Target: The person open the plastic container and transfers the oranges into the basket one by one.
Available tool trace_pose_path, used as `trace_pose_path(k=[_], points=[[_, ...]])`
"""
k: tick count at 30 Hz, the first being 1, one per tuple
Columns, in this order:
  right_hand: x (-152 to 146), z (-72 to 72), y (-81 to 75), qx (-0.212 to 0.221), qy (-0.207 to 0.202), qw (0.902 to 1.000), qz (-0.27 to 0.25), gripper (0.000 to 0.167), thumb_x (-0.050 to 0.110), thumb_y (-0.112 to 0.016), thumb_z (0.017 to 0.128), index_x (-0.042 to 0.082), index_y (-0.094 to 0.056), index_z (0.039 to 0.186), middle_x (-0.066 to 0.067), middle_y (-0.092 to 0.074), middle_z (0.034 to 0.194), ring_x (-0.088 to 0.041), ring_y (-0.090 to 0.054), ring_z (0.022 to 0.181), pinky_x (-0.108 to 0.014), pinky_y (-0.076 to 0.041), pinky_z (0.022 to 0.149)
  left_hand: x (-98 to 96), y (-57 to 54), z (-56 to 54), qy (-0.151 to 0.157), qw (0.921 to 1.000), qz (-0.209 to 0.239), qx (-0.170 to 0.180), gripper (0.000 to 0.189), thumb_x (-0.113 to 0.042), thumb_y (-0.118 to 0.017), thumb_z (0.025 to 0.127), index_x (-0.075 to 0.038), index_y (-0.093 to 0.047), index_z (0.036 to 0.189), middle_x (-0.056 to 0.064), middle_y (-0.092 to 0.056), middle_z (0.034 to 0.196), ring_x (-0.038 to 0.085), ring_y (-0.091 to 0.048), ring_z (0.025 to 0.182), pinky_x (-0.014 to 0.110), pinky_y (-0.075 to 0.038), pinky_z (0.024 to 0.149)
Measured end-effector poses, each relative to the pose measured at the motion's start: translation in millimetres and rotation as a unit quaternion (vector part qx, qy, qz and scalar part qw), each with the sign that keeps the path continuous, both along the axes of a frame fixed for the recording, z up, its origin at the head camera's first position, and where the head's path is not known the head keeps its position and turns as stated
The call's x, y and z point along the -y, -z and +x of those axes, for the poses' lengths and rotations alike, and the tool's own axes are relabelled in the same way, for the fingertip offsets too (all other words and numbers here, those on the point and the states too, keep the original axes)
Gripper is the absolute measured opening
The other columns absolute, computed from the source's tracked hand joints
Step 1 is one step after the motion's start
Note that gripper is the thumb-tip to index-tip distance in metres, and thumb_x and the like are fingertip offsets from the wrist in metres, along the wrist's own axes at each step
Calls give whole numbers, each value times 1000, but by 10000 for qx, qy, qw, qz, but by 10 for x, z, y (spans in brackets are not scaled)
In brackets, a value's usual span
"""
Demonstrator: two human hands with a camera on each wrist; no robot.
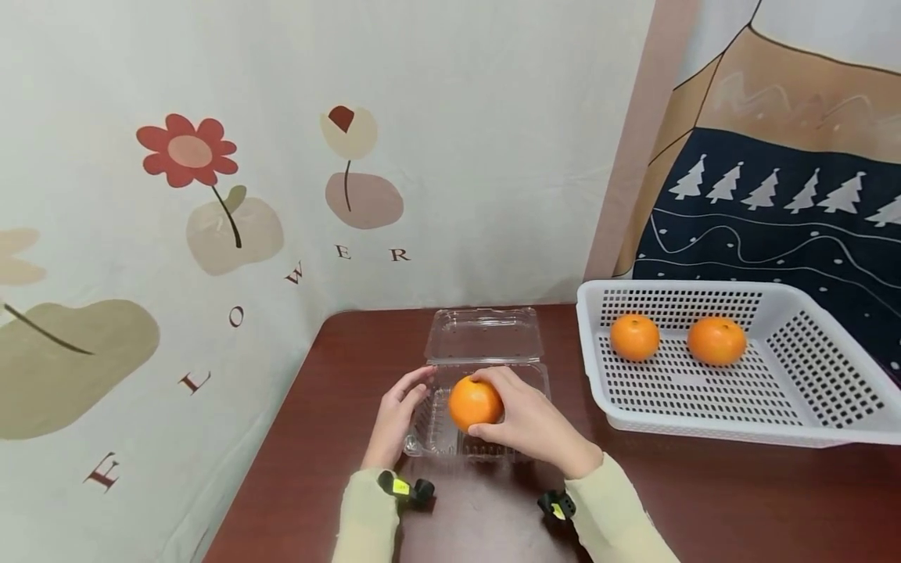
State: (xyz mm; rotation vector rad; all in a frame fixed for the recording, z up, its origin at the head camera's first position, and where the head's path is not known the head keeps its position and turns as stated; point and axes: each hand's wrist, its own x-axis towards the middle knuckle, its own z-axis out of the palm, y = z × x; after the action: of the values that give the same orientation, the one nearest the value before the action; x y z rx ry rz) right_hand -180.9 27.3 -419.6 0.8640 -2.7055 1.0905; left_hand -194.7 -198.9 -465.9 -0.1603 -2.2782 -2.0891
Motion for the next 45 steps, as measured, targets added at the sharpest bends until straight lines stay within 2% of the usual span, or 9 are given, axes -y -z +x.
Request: trace_pose_path(k=[5,10,17,22,25,28,32,36,45], points=[[-14,10,-106,-194,-73,9998,-58,63,50,-71,67,28,-44,120,16,-44,117,-2,-50,91,-26,-46,76,5,7,-5,-79,10000,-21,46,31,-12,-46,93,-6,-53,122,14,-50,125,28,-45,117,27,-38,94],[-74,28,-194,-437,107,9989,-134,62,47,-73,66,28,-46,119,18,-43,116,-1,-49,94,-27,-46,77,-27,17,-23,-32,9999,-106,10,31,-14,-46,93,-7,-53,122,15,-50,125,28,-46,115,32,-37,96],[-191,71,-283,-377,190,9987,-271,62,43,-73,67,30,-44,121,18,-41,117,-3,-50,92,-29,-46,75,-26,41,-6,-36,10000,-2,-53,31,-12,-46,93,-6,-53,122,15,-50,125,28,-44,117,30,-37,96],[-336,83,-319,-415,274,9980,-385,64,42,-73,69,29,-42,123,17,-40,121,-5,-51,93,-31,-46,77,-44,58,-1,-24,10000,-25,-73,30,-12,-46,93,-7,-54,121,11,-52,124,23,-46,116,28,-38,95],[-421,65,-330,-451,334,9975,-426,62,40,-73,70,27,-43,122,15,-41,121,-5,-51,95,-30,-46,79,-51,49,8,-31,10000,-18,-50,30,-11,-46,93,-8,-54,121,8,-53,123,22,-46,115,30,-37,96],[-471,22,-331,-406,408,9971,-496,56,30,-74,72,22,-46,119,10,-48,115,-6,-54,92,-28,-48,78,-44,25,14,-45,10000,-59,-14,30,-11,-46,93,-9,-55,121,9,-53,124,23,-46,116,34,-36,97],[-426,-63,-265,-407,340,9986,-40,50,20,-72,74,16,-50,118,5,-54,111,-10,-54,95,-29,-47,81,-21,-16,-9,-64,9999,-80,-29,30,-11,-46,93,-9,-54,122,12,-52,124,25,-45,116,35,-35,97],[-321,-110,-158,-288,228,9984,425,50,24,-70,76,17,-51,121,5,-53,116,-12,-52,104,-33,-44,85,-14,-29,-37,-61,10000,-67,-24,30,-12,-47,92,-9,-54,122,11,-52,123,24,-46,116,34,-36,97],[-233,-101,-79,-80,180,9992,361,44,27,-67,78,20,-53,119,7,-53,116,-13,-53,101,-34,-45,83,-18,-20,-28,-95,9999,-15,78,31,-14,-47,93,-8,-54,122,7,-53,123,20,-48,114,32,-39,94]])
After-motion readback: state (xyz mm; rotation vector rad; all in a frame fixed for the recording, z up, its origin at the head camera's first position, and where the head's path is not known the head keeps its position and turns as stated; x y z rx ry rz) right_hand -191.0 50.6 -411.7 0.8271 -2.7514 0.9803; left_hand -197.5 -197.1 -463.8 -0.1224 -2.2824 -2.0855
